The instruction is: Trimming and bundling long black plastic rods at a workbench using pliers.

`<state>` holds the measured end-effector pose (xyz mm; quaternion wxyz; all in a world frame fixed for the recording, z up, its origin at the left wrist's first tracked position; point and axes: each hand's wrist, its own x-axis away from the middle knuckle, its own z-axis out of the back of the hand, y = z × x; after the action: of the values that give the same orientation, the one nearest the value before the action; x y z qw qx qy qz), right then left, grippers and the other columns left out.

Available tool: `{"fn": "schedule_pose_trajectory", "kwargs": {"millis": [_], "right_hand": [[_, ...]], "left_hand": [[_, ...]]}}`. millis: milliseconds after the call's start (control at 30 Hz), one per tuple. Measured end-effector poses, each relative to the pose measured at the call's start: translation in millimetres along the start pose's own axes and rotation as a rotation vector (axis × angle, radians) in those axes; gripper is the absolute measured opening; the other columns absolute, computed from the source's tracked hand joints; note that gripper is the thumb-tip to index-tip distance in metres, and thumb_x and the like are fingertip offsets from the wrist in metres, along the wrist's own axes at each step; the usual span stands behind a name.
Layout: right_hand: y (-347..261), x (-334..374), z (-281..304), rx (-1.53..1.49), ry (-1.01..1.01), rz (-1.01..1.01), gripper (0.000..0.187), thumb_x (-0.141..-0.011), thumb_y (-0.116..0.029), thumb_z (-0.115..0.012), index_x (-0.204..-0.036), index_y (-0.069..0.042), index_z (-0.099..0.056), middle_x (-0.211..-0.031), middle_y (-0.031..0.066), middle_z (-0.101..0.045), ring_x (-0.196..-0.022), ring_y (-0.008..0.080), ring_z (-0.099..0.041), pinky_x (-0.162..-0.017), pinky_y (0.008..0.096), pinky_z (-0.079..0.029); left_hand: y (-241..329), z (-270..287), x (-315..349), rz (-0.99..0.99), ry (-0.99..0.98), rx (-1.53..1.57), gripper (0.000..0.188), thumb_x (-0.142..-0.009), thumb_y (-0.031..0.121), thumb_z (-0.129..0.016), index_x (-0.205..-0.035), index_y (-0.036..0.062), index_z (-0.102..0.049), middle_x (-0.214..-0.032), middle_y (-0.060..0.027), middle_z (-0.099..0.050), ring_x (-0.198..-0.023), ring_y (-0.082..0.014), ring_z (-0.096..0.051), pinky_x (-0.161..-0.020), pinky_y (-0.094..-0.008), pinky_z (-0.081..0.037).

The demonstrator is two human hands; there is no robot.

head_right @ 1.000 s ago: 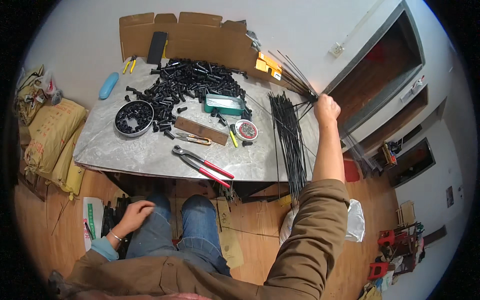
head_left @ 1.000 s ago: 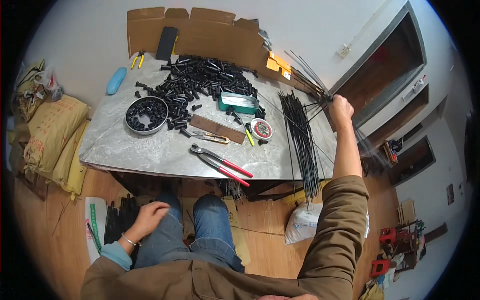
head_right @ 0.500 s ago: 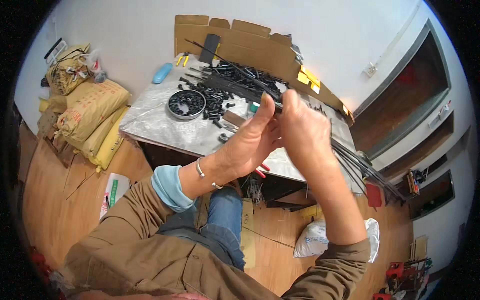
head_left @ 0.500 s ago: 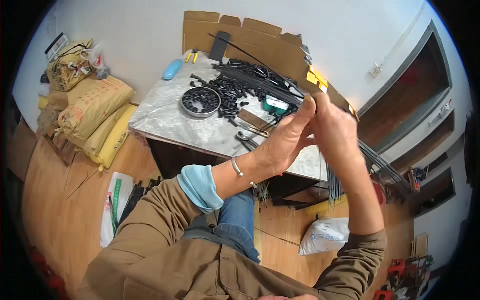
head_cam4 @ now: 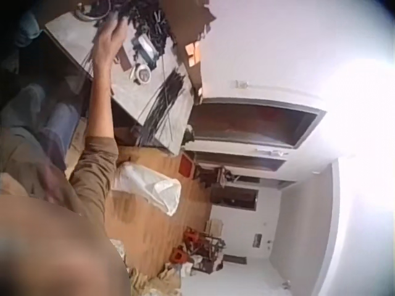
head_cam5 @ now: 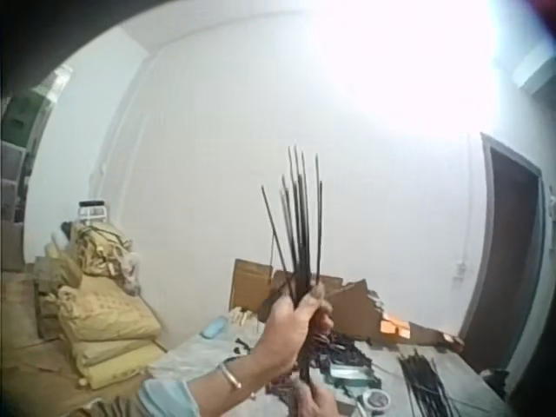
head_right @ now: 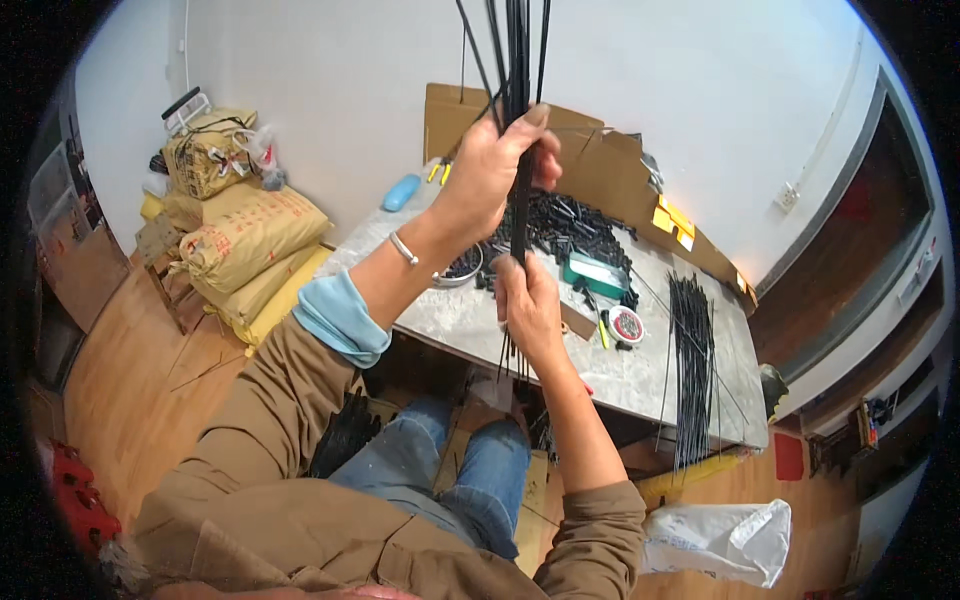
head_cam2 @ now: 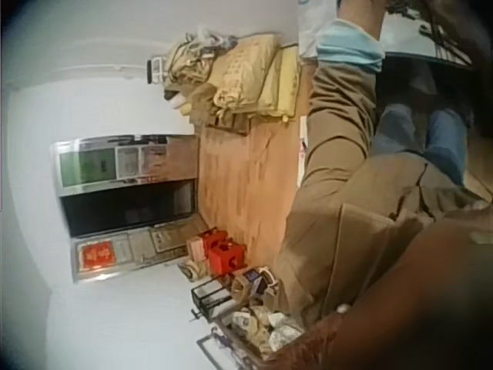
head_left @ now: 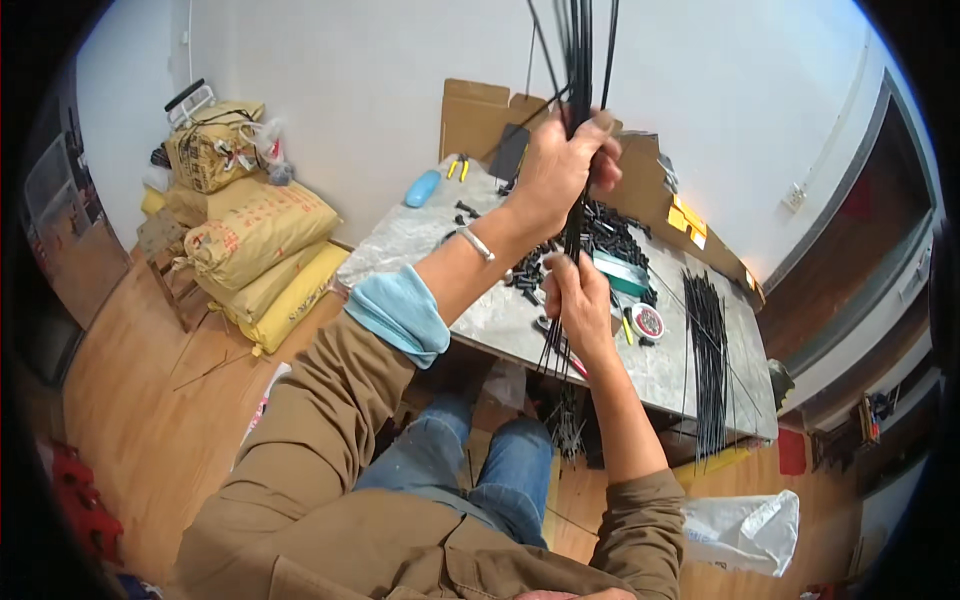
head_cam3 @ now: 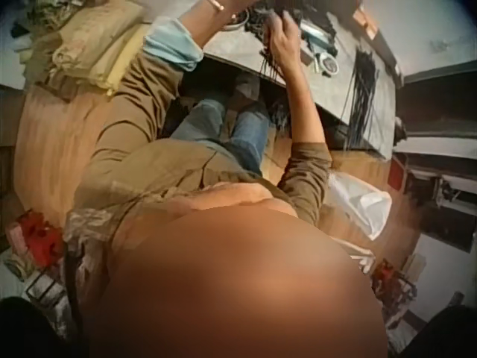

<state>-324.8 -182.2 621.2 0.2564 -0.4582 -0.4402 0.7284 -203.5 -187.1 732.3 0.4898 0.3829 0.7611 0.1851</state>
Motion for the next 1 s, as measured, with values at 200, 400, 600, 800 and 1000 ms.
{"fn": "schedule_pose_trajectory", "kwargs": {"millis": [200, 400, 600, 800, 1000], "right_hand": [[61, -51, -7, 0.085, 0.241, 0.205, 0.018, -0.095, -0.018, -0.053, -0.09, -0.001, -0.054, -0.063, 0.0058, -0.054, -0.055, 0.0127, -0.052, -0.051, 0.0309, -0.043], [84, -39, -18, 0.036, 0.073, -0.123, 0.028, -0.094, -0.021, -0.054, -0.074, -0.001, -0.055, -0.056, 0.0044, -0.055, -0.049, 0.0138, -0.057, -0.048, 0.0289, -0.045], [9, -24, 1, -0.347, -0.216, -0.288, 0.027, -0.097, -0.029, -0.053, -0.095, -0.003, -0.053, -0.067, 0.0029, -0.054, -0.051, 0.0121, -0.053, -0.048, 0.0273, -0.048], [13, -4, 18, -0.41, 0.069, -0.205, 0.029, -0.099, -0.031, -0.047, -0.101, -0.002, -0.053, -0.07, 0.0042, -0.058, -0.049, 0.0085, -0.05, -0.045, 0.0244, -0.046], [17, 6, 43, -0.355, 0.221, -0.204, 0.025, -0.099, -0.026, -0.048, -0.096, -0.002, -0.054, -0.071, 0.0063, -0.062, -0.046, 0.0089, -0.052, -0.039, 0.021, -0.044]], "left_hand": [[-40, 5, 12, 0.029, 0.022, -0.249, 0.026, -0.093, 0.03, -0.059, -0.094, 0.0051, -0.054, -0.078, -0.0041, -0.061, -0.063, -0.0116, -0.06, -0.056, -0.0259, -0.049], [-85, 57, 19, 0.287, 0.079, -0.13, 0.044, -0.091, 0.046, -0.058, -0.101, 0.0029, -0.055, -0.083, -0.008, -0.064, -0.073, -0.0172, -0.065, -0.065, -0.0289, -0.054], [-63, 53, -1, 0.402, 0.058, 0.219, 0.049, -0.094, 0.046, -0.051, -0.109, -0.0013, -0.052, -0.093, -0.0124, -0.065, -0.083, -0.0234, -0.067, -0.074, -0.0358, -0.057], [-68, 49, 7, 0.481, -0.041, -0.049, 0.025, -0.094, 0.023, -0.059, -0.1, -0.002, -0.06, -0.094, -0.012, -0.065, -0.082, -0.0193, -0.067, -0.07, -0.0308, -0.057], [-79, 28, 18, 0.516, -0.034, -0.093, 0.019, -0.091, 0.02, -0.059, -0.097, 0.0016, -0.061, -0.085, -0.0066, -0.064, -0.073, -0.0147, -0.063, -0.059, -0.0274, -0.053]]}}
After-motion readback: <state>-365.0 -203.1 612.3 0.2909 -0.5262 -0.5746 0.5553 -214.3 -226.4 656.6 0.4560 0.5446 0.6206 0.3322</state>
